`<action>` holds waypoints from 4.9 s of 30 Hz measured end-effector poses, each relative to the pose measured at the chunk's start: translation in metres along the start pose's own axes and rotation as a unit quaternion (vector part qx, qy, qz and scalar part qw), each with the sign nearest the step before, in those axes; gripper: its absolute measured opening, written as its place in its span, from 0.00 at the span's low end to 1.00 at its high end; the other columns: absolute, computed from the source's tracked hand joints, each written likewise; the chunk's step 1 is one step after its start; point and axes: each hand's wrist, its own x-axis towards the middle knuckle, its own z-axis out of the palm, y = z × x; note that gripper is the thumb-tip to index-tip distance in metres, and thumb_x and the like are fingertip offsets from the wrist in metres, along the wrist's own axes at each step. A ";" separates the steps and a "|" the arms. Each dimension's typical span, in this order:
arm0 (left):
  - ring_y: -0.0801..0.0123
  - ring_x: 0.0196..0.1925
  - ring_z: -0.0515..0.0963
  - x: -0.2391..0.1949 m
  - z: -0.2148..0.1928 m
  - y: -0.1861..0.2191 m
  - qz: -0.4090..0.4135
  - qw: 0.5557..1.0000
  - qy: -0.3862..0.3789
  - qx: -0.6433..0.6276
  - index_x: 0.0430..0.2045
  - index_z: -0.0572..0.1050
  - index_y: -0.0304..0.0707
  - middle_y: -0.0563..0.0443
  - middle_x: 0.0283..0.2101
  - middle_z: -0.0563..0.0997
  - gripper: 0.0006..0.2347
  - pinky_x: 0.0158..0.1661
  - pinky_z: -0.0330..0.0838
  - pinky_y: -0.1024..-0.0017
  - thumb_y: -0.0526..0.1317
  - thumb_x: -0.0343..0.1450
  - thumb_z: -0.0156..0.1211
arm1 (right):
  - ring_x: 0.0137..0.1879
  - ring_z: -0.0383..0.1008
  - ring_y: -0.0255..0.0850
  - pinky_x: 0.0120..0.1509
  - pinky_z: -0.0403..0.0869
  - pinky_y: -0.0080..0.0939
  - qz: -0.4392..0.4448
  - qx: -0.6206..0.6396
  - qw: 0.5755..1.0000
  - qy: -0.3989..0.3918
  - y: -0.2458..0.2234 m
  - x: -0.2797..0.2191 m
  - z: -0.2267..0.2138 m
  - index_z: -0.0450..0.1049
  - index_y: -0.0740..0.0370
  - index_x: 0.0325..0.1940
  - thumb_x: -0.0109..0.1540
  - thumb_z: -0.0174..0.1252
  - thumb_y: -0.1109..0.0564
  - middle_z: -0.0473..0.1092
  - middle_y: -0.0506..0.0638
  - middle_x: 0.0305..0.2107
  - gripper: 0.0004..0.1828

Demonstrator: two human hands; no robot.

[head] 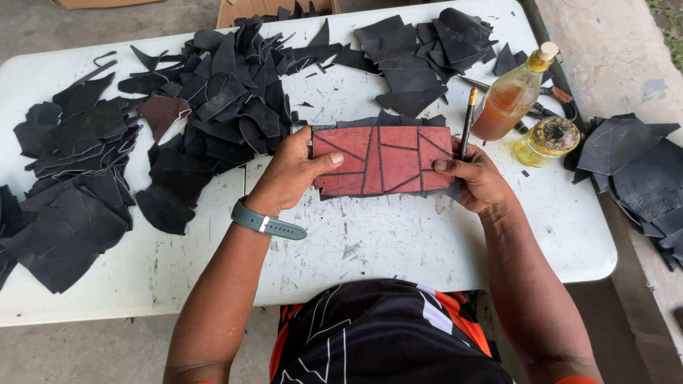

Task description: The person places a red patterned template on a stack of black leather pieces and uses a pencil to trace lines onto the leather. The person repeatedly lifts the template, selects new leather pieces from a pile, and repeats the tracing process.

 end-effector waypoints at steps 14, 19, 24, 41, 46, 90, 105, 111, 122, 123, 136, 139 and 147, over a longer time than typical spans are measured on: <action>0.67 0.47 0.85 -0.005 0.001 0.000 -0.016 0.999 0.023 0.026 0.48 0.74 0.25 0.41 0.46 0.84 0.13 0.49 0.83 0.68 0.30 0.70 0.64 | 0.52 0.79 0.42 0.62 0.77 0.43 -0.002 0.002 1.000 0.008 0.004 -0.002 -0.006 0.72 0.69 0.61 0.57 0.65 0.67 0.77 0.56 0.49 0.27; 0.70 0.48 0.84 -0.008 -0.003 0.000 -0.005 1.000 0.012 0.004 0.49 0.74 0.26 0.43 0.47 0.83 0.14 0.49 0.82 0.69 0.29 0.70 0.64 | 0.53 0.79 0.40 0.61 0.77 0.42 -0.012 -0.017 1.000 -0.002 0.006 0.001 -0.003 0.73 0.68 0.61 0.57 0.65 0.67 0.77 0.54 0.49 0.26; 0.70 0.47 0.83 -0.008 -0.004 0.003 -0.003 1.000 -0.002 -0.018 0.47 0.73 0.23 0.45 0.46 0.83 0.14 0.50 0.82 0.69 0.28 0.69 0.66 | 0.51 0.79 0.41 0.59 0.77 0.44 -0.001 -0.041 0.999 0.019 0.011 0.000 -0.010 0.74 0.67 0.59 0.58 0.65 0.68 0.77 0.54 0.47 0.25; 0.72 0.48 0.80 0.001 -0.014 0.000 0.020 1.000 -0.023 0.000 0.52 0.71 0.28 0.49 0.46 0.81 0.18 0.51 0.77 0.71 0.26 0.68 0.63 | 0.36 0.68 0.33 0.37 0.67 0.37 -0.134 -0.116 0.984 0.005 0.035 0.007 -0.036 0.72 0.69 0.43 0.62 0.71 0.66 0.69 0.46 0.33 0.13; 0.68 0.55 0.78 0.011 -0.035 -0.030 -0.017 0.993 -0.035 -0.107 0.55 0.69 0.29 0.47 0.52 0.80 0.20 0.58 0.72 0.68 0.24 0.67 0.64 | 0.47 0.78 0.34 0.52 0.78 0.36 -0.120 -0.115 0.984 -0.063 0.021 -0.008 -0.023 0.76 0.70 0.56 0.51 0.74 0.64 0.78 0.51 0.45 0.30; 0.67 0.58 0.78 0.006 -0.032 -0.043 -0.058 0.987 -0.049 -0.141 0.60 0.66 0.26 0.46 0.56 0.78 0.24 0.60 0.73 0.65 0.28 0.68 0.66 | 0.30 0.73 0.28 0.31 0.69 0.29 -0.004 -0.147 0.984 0.097 0.010 0.003 0.006 0.78 0.67 0.45 0.60 0.66 0.51 0.77 0.44 0.30 0.17; 0.67 0.54 0.82 -0.009 -0.020 0.006 -0.073 0.961 -0.093 -0.251 0.54 0.76 0.32 0.46 0.53 0.82 0.33 0.53 0.80 0.62 0.66 0.74 0.40 | 0.27 0.63 0.30 0.29 0.61 0.32 -0.015 -0.148 0.986 0.070 0.024 0.016 -0.016 0.76 0.61 0.49 0.66 0.61 0.53 0.73 0.43 0.31 0.11; 0.71 0.53 0.80 -0.013 -0.012 0.009 -0.032 0.986 -0.100 -0.129 0.56 0.74 0.34 0.50 0.53 0.81 0.20 0.50 0.78 0.66 0.50 0.76 0.55 | 0.26 0.63 0.30 0.28 0.61 0.32 -0.043 -0.111 0.992 0.040 0.029 0.016 -0.016 0.76 0.60 0.46 0.68 0.62 0.53 0.71 0.43 0.27 0.09; 0.74 0.55 0.77 0.003 -0.022 -0.028 0.095 0.995 -0.032 -0.031 0.56 0.73 0.27 0.48 0.55 0.80 0.14 0.58 0.72 0.68 0.26 0.74 0.59 | 0.29 0.68 0.29 0.31 0.65 0.30 -0.147 -0.201 0.965 0.080 0.026 0.000 -0.010 0.79 0.63 0.45 0.63 0.66 0.56 0.72 0.42 0.28 0.09; 0.72 0.56 0.77 0.007 -0.021 -0.033 0.080 0.994 -0.035 -0.065 0.56 0.72 0.27 0.48 0.56 0.79 0.15 0.60 0.72 0.68 0.26 0.73 0.58 | 0.29 0.66 0.28 0.31 0.64 0.30 -0.142 -0.165 0.973 0.079 0.027 -0.002 -0.015 0.79 0.63 0.45 0.62 0.68 0.56 0.72 0.42 0.28 0.10; 0.64 0.60 0.78 0.004 -0.029 -0.053 -0.017 0.979 -0.027 -0.203 0.54 0.72 0.30 0.42 0.57 0.80 0.14 0.63 0.70 0.62 0.28 0.72 0.58 | 0.33 0.75 0.36 0.34 0.71 0.32 -0.100 0.093 0.989 -0.060 0.017 -0.011 -0.011 0.77 0.75 0.50 0.65 0.57 0.31 0.78 0.56 0.35 0.38; 0.64 0.60 0.79 0.004 -0.028 -0.057 -0.029 0.979 -0.026 -0.200 0.53 0.72 0.30 0.42 0.57 0.80 0.14 0.63 0.71 0.62 0.28 0.72 0.58 | 0.39 0.74 0.36 0.40 0.72 0.36 -0.129 0.029 0.990 -0.053 0.009 -0.016 -0.006 0.73 0.71 0.54 0.62 0.68 0.41 0.75 0.54 0.41 0.31; 0.67 0.48 0.83 -0.030 -0.021 -0.078 -0.135 0.991 0.003 -0.020 0.52 0.72 0.30 0.43 0.48 0.83 0.16 0.50 0.79 0.68 0.27 0.69 0.59 | 0.44 0.77 0.55 0.48 0.75 0.50 -0.167 -0.688 0.700 0.087 0.001 -0.031 0.047 0.74 0.66 0.58 0.43 0.80 0.40 0.70 0.59 0.45 0.46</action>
